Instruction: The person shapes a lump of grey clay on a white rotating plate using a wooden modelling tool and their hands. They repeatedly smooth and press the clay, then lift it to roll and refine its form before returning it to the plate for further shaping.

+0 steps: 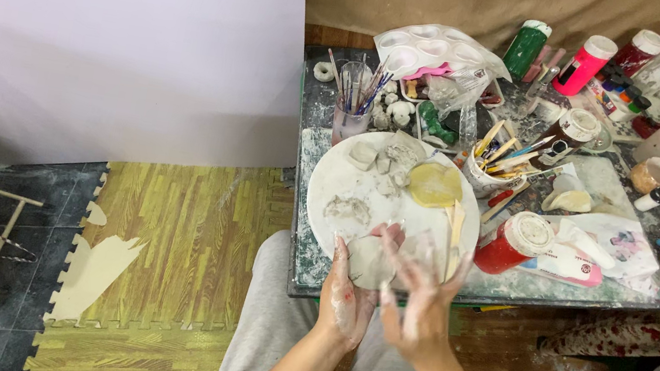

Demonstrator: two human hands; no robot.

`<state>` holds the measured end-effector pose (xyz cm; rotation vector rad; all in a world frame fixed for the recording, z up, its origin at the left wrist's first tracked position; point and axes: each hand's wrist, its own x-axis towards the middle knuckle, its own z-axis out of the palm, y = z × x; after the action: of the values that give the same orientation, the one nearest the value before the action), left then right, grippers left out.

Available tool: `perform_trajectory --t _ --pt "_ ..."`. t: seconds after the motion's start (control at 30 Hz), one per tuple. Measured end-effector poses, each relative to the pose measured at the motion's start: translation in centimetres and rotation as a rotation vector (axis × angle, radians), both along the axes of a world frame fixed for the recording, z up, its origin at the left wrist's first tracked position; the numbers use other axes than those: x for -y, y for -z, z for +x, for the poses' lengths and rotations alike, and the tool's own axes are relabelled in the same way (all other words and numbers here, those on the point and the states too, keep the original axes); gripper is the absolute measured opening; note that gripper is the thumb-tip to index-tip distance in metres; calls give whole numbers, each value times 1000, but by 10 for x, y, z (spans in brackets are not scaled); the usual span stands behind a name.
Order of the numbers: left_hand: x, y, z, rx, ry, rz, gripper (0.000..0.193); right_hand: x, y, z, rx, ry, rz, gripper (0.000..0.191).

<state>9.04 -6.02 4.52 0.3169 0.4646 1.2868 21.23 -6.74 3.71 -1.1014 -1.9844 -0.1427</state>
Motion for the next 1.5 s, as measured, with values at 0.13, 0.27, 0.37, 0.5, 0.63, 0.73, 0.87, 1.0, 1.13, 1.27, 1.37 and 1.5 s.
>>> perform_trajectory --t 0.13,0.27,0.37,0.5,0.63,0.73,0.87,1.0,1.13,1.27,1.37,1.5 --pt "-3 4 1 44 -47 39 76 1 -1 -1 -41 -60 16 62" --pt "-4 10 1 40 -55 -46 75 1 -1 -1 -26 -72 79 55" --pt "-4 14 1 22 -65 26 78 -2 0 0 -37 -54 73 60" --pt "-5 16 2 26 -100 56 76 1 1 -1 68 -1 -10 62" --pt "-4 13 3 -1 -83 100 78 4 -3 0 -52 -57 -10 56" --pt "-5 11 0 -72 -55 48 80 2 -3 -2 57 -46 -22 58" --pt "-7 10 1 -43 -60 82 81 -5 -2 -2 -17 -62 30 56" --pt "-7 11 2 15 -77 62 80 -4 -2 3 -48 -89 -4 58" --pt "-5 10 1 0 -73 113 81 -2 0 10 3 -70 -136 64" --pt "-9 7 -3 -11 -82 144 80 -2 7 21 -12 -133 -122 67" --pt "-9 5 -4 -3 -70 150 79 -7 14 31 -45 -153 -63 65" --pt "-11 2 -5 -10 -29 77 78 -16 21 42 -26 -194 -36 66"
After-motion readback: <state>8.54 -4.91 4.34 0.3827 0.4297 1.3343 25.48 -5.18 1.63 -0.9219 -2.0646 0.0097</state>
